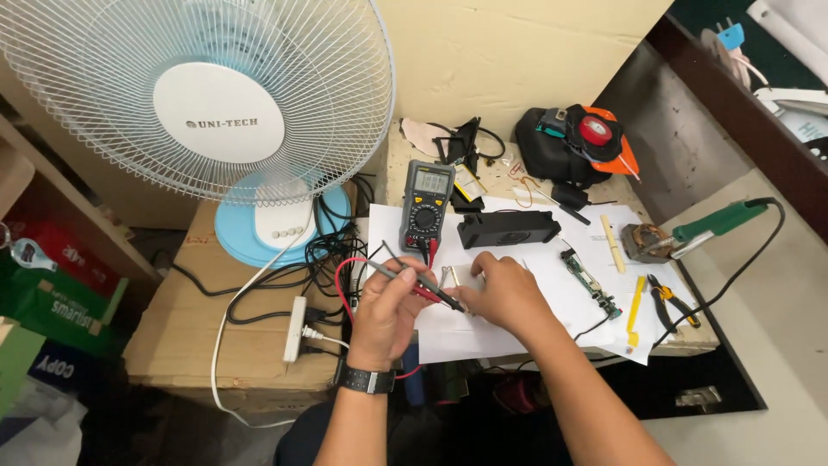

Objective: The person uses a multimeter to test a small rectangular electronic component on a cluttered workbench. They then pick up a black rectangular device, examine it, and use a yellow tool to manipulate a small part of it.

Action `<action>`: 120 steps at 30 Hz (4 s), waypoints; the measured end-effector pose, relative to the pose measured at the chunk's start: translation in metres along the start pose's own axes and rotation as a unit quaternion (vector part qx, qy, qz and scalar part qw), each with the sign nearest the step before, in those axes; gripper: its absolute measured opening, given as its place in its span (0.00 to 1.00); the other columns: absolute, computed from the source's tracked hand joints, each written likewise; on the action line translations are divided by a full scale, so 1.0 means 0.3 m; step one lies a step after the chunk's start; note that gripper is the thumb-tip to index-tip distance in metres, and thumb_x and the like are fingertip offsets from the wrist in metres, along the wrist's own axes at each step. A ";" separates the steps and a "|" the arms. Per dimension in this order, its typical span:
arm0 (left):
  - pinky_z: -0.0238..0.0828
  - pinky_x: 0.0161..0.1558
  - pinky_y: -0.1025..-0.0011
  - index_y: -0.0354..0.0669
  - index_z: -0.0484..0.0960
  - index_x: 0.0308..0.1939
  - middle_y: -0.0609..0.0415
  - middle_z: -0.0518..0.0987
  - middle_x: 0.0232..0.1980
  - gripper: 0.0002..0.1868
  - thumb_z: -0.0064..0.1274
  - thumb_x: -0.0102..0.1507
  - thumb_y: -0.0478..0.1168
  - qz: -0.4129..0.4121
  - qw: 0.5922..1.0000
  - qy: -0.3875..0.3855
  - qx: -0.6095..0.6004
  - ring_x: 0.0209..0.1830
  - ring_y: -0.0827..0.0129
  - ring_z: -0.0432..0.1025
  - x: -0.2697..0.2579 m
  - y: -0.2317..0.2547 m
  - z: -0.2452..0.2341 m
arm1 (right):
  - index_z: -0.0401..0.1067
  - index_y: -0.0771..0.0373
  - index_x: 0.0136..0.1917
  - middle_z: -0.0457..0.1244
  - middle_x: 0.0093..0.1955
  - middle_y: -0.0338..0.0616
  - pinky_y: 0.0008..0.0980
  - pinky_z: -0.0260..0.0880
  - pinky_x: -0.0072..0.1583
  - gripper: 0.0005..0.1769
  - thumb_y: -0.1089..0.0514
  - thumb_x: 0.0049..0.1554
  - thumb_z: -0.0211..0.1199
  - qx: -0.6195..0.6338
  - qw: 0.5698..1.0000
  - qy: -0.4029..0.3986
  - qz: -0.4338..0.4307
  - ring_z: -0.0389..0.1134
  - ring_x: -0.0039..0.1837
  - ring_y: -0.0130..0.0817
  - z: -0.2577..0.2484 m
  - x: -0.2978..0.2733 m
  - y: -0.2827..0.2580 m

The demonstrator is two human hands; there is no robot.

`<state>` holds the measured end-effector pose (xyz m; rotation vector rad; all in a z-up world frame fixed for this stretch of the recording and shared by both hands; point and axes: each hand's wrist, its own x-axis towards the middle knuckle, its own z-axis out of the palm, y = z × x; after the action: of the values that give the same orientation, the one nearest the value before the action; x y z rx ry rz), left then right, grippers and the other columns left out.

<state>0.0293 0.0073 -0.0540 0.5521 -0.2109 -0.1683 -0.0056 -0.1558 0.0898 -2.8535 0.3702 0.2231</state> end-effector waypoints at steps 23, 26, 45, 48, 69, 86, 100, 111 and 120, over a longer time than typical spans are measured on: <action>0.89 0.56 0.61 0.38 0.92 0.50 0.52 0.85 0.44 0.07 0.62 0.74 0.38 -0.053 0.977 0.044 0.200 0.50 0.70 0.80 0.013 -0.010 0.038 | 0.84 0.74 0.69 0.75 0.49 0.64 0.46 0.87 0.55 0.27 0.62 0.58 0.72 0.335 0.937 -0.006 0.095 0.79 0.47 0.48 0.025 0.073 0.267; 0.90 0.56 0.61 0.38 0.93 0.49 0.50 0.86 0.41 0.08 0.63 0.74 0.39 -0.040 0.978 0.029 0.204 0.48 0.68 0.82 0.014 -0.019 0.036 | 0.81 0.79 0.71 0.74 0.49 0.63 0.41 0.86 0.51 0.29 0.65 0.58 0.71 0.415 0.904 0.012 0.100 0.76 0.44 0.44 0.112 0.082 0.323; 0.89 0.55 0.62 0.34 0.93 0.57 0.48 0.88 0.51 0.10 0.66 0.74 0.36 0.031 0.970 -0.093 0.221 0.53 0.68 0.84 -0.018 -0.077 0.107 | 0.91 0.54 0.57 0.79 0.45 0.47 0.40 0.86 0.52 0.14 0.63 0.57 0.79 0.206 0.949 0.117 -0.209 0.82 0.49 0.43 -0.014 -0.183 0.120; 0.88 0.61 0.61 0.35 0.90 0.64 0.47 0.87 0.59 0.18 0.67 0.74 0.41 0.033 0.967 -0.111 0.228 0.59 0.66 0.83 -0.025 -0.069 0.118 | 0.89 0.54 0.58 0.79 0.44 0.45 0.39 0.86 0.51 0.13 0.61 0.59 0.77 0.190 0.952 0.116 -0.209 0.82 0.47 0.41 -0.029 -0.164 0.125; 0.94 0.53 0.60 0.37 0.77 0.63 0.41 0.90 0.50 0.12 0.58 0.77 0.33 -0.019 0.944 -0.083 0.319 0.52 0.58 0.88 -0.054 -0.062 0.143 | 0.82 0.66 0.54 0.79 0.48 0.55 0.44 0.87 0.57 0.08 0.70 0.62 0.77 0.471 0.824 0.303 -0.089 0.84 0.53 0.43 0.220 -0.147 0.342; 0.91 0.46 0.60 0.37 0.91 0.51 0.41 0.91 0.43 0.07 0.67 0.72 0.36 0.053 0.850 -0.089 0.517 0.45 0.48 0.91 -0.062 -0.069 0.172 | 0.79 0.62 0.53 0.81 0.47 0.52 0.43 0.84 0.60 0.08 0.62 0.64 0.78 0.428 0.845 0.316 -0.050 0.85 0.54 0.43 0.334 -0.143 0.391; 0.89 0.47 0.60 0.36 0.91 0.50 0.40 0.91 0.41 0.05 0.66 0.72 0.34 0.053 0.853 -0.080 0.513 0.44 0.49 0.91 -0.065 -0.060 0.184 | 0.78 0.62 0.53 0.81 0.47 0.54 0.45 0.83 0.59 0.07 0.64 0.64 0.76 0.429 0.843 0.316 -0.066 0.85 0.53 0.45 0.328 -0.160 0.386; 0.87 0.44 0.59 0.38 0.91 0.50 0.41 0.90 0.40 0.05 0.65 0.73 0.36 0.046 0.835 -0.099 0.540 0.43 0.48 0.89 -0.061 -0.067 0.168 | 0.78 0.63 0.54 0.81 0.47 0.54 0.45 0.83 0.57 0.07 0.63 0.65 0.76 0.432 0.844 0.308 -0.078 0.85 0.52 0.45 0.328 -0.152 0.396; 0.85 0.43 0.59 0.37 0.90 0.51 0.40 0.90 0.39 0.06 0.65 0.73 0.36 0.036 0.854 -0.076 0.513 0.39 0.53 0.87 -0.068 -0.063 0.175 | 0.78 0.61 0.54 0.81 0.46 0.53 0.43 0.83 0.55 0.08 0.65 0.64 0.76 0.428 0.844 0.311 -0.082 0.85 0.50 0.42 0.335 -0.143 0.394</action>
<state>-0.0050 -0.0306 -0.0235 1.6025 -0.4803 -0.0075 -0.0904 -0.2293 -0.0258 -1.9579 0.2403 -0.7410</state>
